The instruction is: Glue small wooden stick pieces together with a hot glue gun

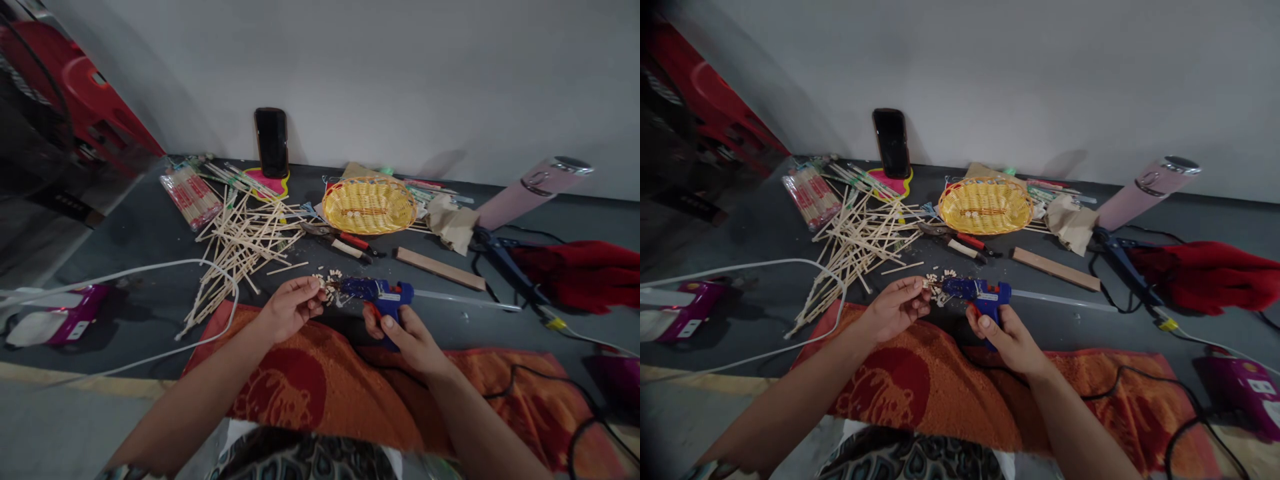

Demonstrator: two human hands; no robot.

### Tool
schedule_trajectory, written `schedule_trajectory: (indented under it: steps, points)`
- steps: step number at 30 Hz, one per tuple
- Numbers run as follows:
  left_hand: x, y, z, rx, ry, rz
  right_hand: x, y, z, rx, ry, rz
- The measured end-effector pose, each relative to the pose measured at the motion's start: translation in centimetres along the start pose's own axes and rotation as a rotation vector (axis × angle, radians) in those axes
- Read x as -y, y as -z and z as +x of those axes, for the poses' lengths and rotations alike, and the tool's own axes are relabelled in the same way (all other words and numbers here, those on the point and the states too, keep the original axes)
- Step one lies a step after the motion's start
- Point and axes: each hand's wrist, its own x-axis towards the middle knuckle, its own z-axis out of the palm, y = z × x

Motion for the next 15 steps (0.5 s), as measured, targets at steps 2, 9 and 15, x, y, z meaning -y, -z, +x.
schedule_trajectory:
  steps: [2, 9, 15]
  points:
    - [0.02, 0.0, 0.01, 0.0, 0.004, 0.001, 0.08, -0.04, 0.02, -0.008, 0.001, 0.002]
    - [-0.03, -0.11, 0.09, 0.001, -0.002, 0.029, -0.15, 0.1, -0.02, -0.033, -0.003, -0.002]
    - [0.06, -0.11, 0.07, 0.01, 0.012, 0.059, 0.02, -0.01, 0.03, -0.036, 0.015, 0.053]
